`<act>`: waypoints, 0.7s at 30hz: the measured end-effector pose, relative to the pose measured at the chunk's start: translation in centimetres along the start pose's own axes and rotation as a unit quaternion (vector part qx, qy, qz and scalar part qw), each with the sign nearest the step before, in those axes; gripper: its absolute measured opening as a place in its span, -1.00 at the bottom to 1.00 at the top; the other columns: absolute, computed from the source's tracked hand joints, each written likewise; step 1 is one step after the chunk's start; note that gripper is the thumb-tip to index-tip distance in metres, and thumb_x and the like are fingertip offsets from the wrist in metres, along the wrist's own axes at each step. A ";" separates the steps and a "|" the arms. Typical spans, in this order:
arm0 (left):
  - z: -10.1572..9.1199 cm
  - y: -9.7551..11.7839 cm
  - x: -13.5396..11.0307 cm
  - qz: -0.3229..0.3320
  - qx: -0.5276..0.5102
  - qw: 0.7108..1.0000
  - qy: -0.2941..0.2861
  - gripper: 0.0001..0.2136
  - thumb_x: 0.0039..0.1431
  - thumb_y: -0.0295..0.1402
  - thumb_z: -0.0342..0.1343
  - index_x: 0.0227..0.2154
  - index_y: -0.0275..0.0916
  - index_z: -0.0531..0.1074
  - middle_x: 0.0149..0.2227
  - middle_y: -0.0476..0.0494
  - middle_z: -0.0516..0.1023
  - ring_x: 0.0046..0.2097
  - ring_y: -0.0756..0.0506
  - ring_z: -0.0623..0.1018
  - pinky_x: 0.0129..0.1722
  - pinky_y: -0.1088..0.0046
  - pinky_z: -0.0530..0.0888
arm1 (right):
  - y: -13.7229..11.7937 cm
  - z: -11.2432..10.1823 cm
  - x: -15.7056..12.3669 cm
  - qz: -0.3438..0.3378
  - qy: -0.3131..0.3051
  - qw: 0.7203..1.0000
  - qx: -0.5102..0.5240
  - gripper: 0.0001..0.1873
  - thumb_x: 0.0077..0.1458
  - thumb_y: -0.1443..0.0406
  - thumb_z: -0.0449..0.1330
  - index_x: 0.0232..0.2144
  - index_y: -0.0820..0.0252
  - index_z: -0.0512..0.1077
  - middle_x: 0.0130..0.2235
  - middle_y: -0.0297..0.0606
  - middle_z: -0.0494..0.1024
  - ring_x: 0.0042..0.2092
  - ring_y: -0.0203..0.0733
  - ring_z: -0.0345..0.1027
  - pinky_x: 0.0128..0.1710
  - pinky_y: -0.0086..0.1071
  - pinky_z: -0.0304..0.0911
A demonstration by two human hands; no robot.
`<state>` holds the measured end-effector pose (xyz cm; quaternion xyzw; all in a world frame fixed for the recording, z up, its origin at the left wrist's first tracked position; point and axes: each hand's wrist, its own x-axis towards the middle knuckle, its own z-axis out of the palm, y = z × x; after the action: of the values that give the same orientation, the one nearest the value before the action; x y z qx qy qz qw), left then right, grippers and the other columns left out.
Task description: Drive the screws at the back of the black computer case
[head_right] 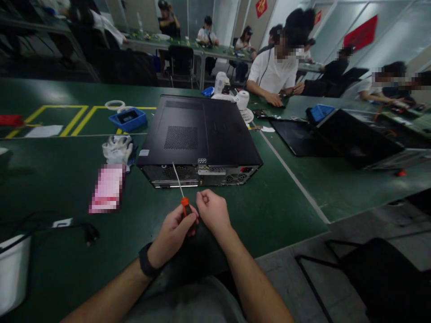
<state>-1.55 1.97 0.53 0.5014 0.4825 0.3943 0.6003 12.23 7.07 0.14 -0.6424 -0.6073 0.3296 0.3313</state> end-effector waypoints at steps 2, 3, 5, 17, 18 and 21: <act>-0.8 0.0 -0.8 -0.014 0.068 0.997 -0.024 -0.73 0.28 -0.07 0.06 -0.32 -0.19 0.37 -0.49 0.06 0.39 -0.45 0.00 0.39 -0.43 0.46 0.31 | 1.4 -0.5 -1.4 -0.012 -0.007 0.997 -0.074 -0.75 0.23 0.16 0.13 -0.45 0.11 0.43 -0.52 -0.38 0.42 -0.44 -0.28 0.26 -0.35 -0.38 0.10; -1.2 -0.1 -1.3 -0.021 0.104 0.994 -0.026 -0.74 0.28 -0.09 0.08 -0.34 -0.18 0.38 -0.50 0.06 0.38 -0.45 -0.01 0.38 -0.42 0.45 0.27 | 2.0 -0.7 -2.1 -0.015 -0.014 0.994 -0.107 -0.79 0.23 0.20 0.13 -0.43 0.11 0.45 -0.49 -0.36 0.44 -0.42 -0.26 0.28 -0.33 -0.37 0.09; -2.1 -0.3 -2.3 -0.042 0.173 0.983 -0.036 -0.75 0.26 -0.13 0.11 -0.43 -0.17 0.36 -0.53 0.06 0.37 -0.47 0.00 0.34 -0.44 0.43 0.19 | 2.7 -0.9 -3.4 -0.019 -0.031 0.986 -0.161 -0.80 0.26 0.23 0.12 -0.38 0.12 0.48 -0.44 -0.32 0.49 -0.38 -0.23 0.32 -0.31 -0.35 0.09; -2.4 -2.3 -4.7 -0.087 0.344 0.934 -0.045 -0.81 0.16 -0.26 0.20 -0.23 -0.14 0.33 -0.39 -0.08 0.55 -0.38 -0.14 0.52 -0.39 0.40 0.18 | 2.2 1.2 -6.9 -0.071 -0.120 0.952 -0.271 -0.82 0.34 0.23 0.13 -0.20 0.13 0.52 -0.20 -0.20 0.64 -0.14 -0.09 0.51 -0.16 -0.28 0.27; -2.3 -2.3 -4.7 -0.086 0.349 0.932 -0.043 -0.79 0.16 -0.24 0.22 -0.21 -0.15 0.34 -0.38 -0.10 0.57 -0.37 -0.15 0.54 -0.39 0.40 0.18 | 2.3 1.1 -6.9 -0.074 -0.119 0.952 -0.271 -0.83 0.34 0.24 0.14 -0.19 0.12 0.52 -0.19 -0.20 0.64 -0.13 -0.09 0.51 -0.15 -0.28 0.28; -2.0 -2.0 -4.8 -0.093 0.372 0.922 -0.048 -0.68 0.18 -0.15 0.24 -0.11 -0.17 0.36 -0.36 -0.14 0.59 -0.35 -0.20 0.58 -0.40 0.39 0.18 | 2.6 0.8 -6.8 -0.082 -0.115 0.954 -0.263 -0.84 0.33 0.25 0.15 -0.17 0.12 0.53 -0.18 -0.22 0.65 -0.12 -0.08 0.52 -0.12 -0.28 0.30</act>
<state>-4.62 -2.60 -0.64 0.6593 0.6098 0.1046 0.4273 12.72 0.19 -2.36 -0.6122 -0.7573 0.2018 0.1047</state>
